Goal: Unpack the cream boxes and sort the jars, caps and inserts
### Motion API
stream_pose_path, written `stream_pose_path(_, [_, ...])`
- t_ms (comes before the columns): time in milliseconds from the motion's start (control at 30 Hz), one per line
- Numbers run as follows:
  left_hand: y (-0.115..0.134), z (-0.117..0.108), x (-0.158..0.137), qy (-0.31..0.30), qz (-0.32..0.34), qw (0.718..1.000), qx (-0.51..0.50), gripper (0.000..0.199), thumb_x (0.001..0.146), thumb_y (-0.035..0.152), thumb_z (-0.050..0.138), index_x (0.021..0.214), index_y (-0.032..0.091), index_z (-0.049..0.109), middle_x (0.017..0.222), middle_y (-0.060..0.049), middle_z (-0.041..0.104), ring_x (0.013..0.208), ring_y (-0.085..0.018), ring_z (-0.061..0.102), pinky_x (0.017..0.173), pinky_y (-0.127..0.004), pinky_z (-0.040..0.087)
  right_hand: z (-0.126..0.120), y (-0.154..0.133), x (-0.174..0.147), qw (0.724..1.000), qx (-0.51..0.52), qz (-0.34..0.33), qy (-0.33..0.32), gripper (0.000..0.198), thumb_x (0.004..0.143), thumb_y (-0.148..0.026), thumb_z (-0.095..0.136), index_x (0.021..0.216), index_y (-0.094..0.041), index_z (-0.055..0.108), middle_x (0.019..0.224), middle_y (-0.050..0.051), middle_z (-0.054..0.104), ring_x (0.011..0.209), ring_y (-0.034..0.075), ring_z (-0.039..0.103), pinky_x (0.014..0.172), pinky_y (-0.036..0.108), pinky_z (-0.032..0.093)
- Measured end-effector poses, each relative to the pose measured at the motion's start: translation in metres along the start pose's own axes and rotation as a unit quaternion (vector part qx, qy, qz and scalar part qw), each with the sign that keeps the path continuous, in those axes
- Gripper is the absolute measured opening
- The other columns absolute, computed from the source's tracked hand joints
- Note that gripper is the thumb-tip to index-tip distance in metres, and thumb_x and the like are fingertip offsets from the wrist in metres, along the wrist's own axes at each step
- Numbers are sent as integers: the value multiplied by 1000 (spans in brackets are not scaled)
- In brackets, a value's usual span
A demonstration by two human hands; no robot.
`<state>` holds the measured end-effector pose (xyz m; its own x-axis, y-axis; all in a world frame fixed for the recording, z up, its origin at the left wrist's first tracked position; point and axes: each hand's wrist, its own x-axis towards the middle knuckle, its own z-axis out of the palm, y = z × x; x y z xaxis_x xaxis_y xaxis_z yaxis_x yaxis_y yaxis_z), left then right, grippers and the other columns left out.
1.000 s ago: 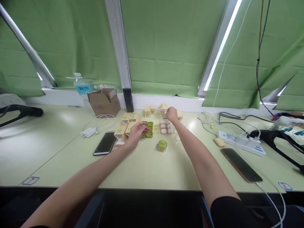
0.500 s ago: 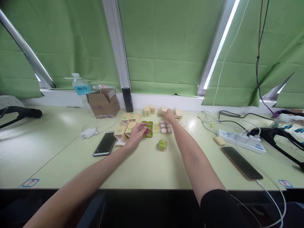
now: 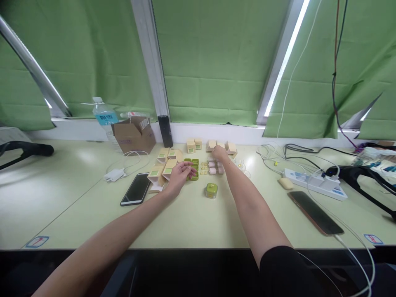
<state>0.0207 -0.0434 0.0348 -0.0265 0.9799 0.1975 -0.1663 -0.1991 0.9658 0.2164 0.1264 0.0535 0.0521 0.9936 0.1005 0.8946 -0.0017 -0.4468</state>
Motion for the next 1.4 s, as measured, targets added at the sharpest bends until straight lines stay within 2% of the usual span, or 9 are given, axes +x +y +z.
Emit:
stream_pose_path(167, [0, 0, -1, 1, 6, 1000, 5, 13, 85, 23, 69, 95, 15, 65, 75, -5, 73, 63, -13, 65, 58, -24, 47, -8, -1, -11, 999, 15, -8, 41, 36, 85, -18, 65, 120, -14, 73, 123, 17, 74, 123, 33, 63, 99, 37, 46])
stream_pose_path(400, [1, -5, 1, 9, 23, 999, 30, 12, 86, 21, 65, 96, 15, 64, 76, -4, 72, 65, -14, 65, 58, -24, 47, -41, 3, -51, 987, 65, -33, 146, 35, 96, -21, 43, 118, -18, 70, 123, 11, 72, 105, 24, 66, 86, 33, 50])
stream_pose_path(467, [0, -6, 1, 3, 36, 998, 49, 13, 85, 21, 64, 97, 16, 63, 76, -4, 72, 66, -14, 65, 62, -26, 49, -45, 8, -77, 976, 104, -80, 173, 32, 96, -25, 44, 112, -19, 71, 113, 9, 75, 93, 22, 66, 82, 33, 50])
stream_pose_path(567, [-4, -4, -2, -40, 58, 995, 76, 18, 82, 18, 67, 100, 17, 63, 81, -4, 72, 75, -16, 68, 73, -30, 53, -41, 19, -125, 960, 148, -184, 153, 22, 93, -30, 52, 99, -21, 72, 99, 5, 76, 77, 20, 63, 72, 33, 50])
stream_pose_path(667, [-7, -1, -12, -101, 79, 983, 133, 32, 78, 13, 68, 109, 18, 64, 93, -7, 73, 86, -18, 68, 80, -32, 53, -28, 28, -169, 949, 105, -268, 126, 13, 91, -26, 57, 91, -23, 70, 87, 2, 74, 71, 19, 61, 67, 32, 46])
stream_pose_path(767, [-7, 2, -28, -173, 100, 955, 218, 48, 79, 15, 68, 126, 24, 61, 111, -9, 72, 100, -22, 65, 87, -35, 50, -20, 32, -193, 937, 56, -319, 132, 8, 90, -24, 59, 88, -23, 67, 82, 3, 72, 74, 20, 63, 65, 31, 44])
stream_pose_path(967, [-10, 7, -45, -253, 71, 916, 303, 74, 83, 32, 75, 148, 26, 39, 130, -11, 63, 120, -30, 58, 103, -47, 45, -24, 31, -197, 938, 22, -341, 58, 6, 88, -23, 63, 83, -20, 62, 81, 3, 70, 72, 18, 61, 65, 30, 41])
stream_pose_path(1233, [-26, 10, -38, -256, 108, 910, 308, 72, 84, 25, 73, 146, 23, 35, 118, -9, 66, 110, -25, 60, 101, -44, 46, -15, 35, -193, 927, 41, -372, 23, 11, 85, -9, 60, 84, -20, 59, 86, 5, 69, 79, 19, 63, 69, 29, 43])
stream_pose_path(1400, [-27, 10, -38, -229, 108, 912, 322, 69, 84, 26, 72, 142, 22, 36, 113, -8, 65, 105, -25, 61, 96, -43, 49, -8, 34, -193, 939, 63, -337, 20, 10, 94, -13, 54, 89, -22, 56, 94, 6, 71, 82, 19, 64, 67, 28, 40])
